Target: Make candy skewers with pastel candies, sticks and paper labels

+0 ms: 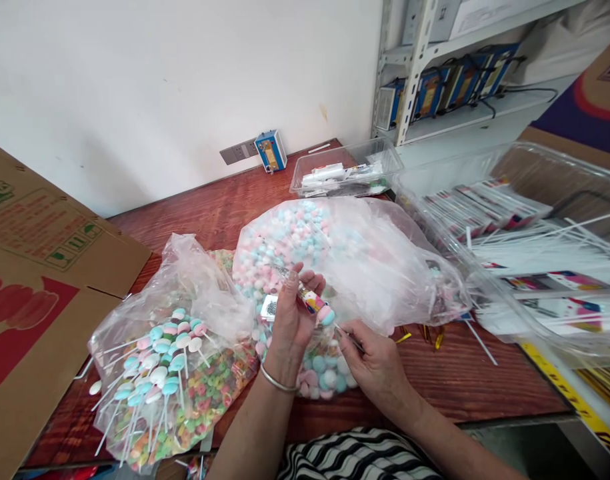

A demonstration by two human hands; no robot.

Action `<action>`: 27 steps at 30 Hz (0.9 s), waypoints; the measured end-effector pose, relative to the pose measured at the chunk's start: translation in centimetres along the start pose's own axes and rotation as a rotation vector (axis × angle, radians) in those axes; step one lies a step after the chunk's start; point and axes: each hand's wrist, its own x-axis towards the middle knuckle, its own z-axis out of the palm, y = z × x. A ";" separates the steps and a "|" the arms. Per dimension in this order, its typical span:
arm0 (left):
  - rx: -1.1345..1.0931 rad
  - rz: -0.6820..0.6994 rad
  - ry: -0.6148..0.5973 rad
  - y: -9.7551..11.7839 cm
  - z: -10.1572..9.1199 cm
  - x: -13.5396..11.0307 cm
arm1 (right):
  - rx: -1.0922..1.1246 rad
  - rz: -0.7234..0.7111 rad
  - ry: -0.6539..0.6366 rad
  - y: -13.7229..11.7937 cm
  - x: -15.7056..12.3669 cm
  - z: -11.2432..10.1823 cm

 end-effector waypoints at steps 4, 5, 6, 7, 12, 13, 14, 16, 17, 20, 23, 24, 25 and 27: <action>-0.010 -0.024 0.014 -1.0 0.4 0.0 | -0.223 -0.115 0.052 -0.2 0.3 0.5; -0.018 -0.027 0.022 -1.6 0.5 -0.3 | -0.259 -0.126 0.062 -0.2 0.4 0.5; -0.025 -0.037 0.028 -2.2 0.5 -0.6 | -0.262 -0.119 0.060 -0.2 0.5 0.5; -0.027 -0.048 0.034 -2.5 0.4 -0.9 | -0.228 -0.092 0.046 -0.1 0.6 0.4; -0.031 -0.050 0.026 -0.8 -0.2 -0.6 | 0.398 0.294 -0.114 0.0 0.7 -0.3; -0.044 -0.043 -0.008 -0.2 -0.4 -0.3 | 0.588 0.410 -0.149 -0.1 0.7 -0.4; -0.061 -0.043 -0.048 0.4 -0.5 0.0 | 0.779 0.523 -0.188 -0.2 0.7 -0.4; -0.099 -0.061 -0.116 1.0 -0.6 0.4 | 1.110 0.696 -0.269 -0.5 0.6 -0.3; -0.125 -0.074 -0.136 1.1 -0.6 0.5 | 1.230 0.746 -0.309 -0.7 0.6 -0.2; -0.185 -0.105 -0.147 0.3 -0.3 0.4 | 1.369 0.787 -0.373 -1.1 0.4 0.2; -0.113 -0.082 -0.074 -1.2 0.4 -0.3 | 1.212 0.770 -0.255 -0.9 0.4 0.7; -0.073 -0.071 -0.048 -1.7 0.6 -0.6 | 1.133 0.747 -0.201 -0.7 0.4 0.8; -0.039 -0.068 -0.028 -2.1 0.7 -0.9 | 1.063 0.719 -0.158 -0.5 0.4 0.9; -0.004 -0.092 -0.009 -2.6 0.9 -1.3 | 0.986 0.668 -0.137 0.0 0.3 1.0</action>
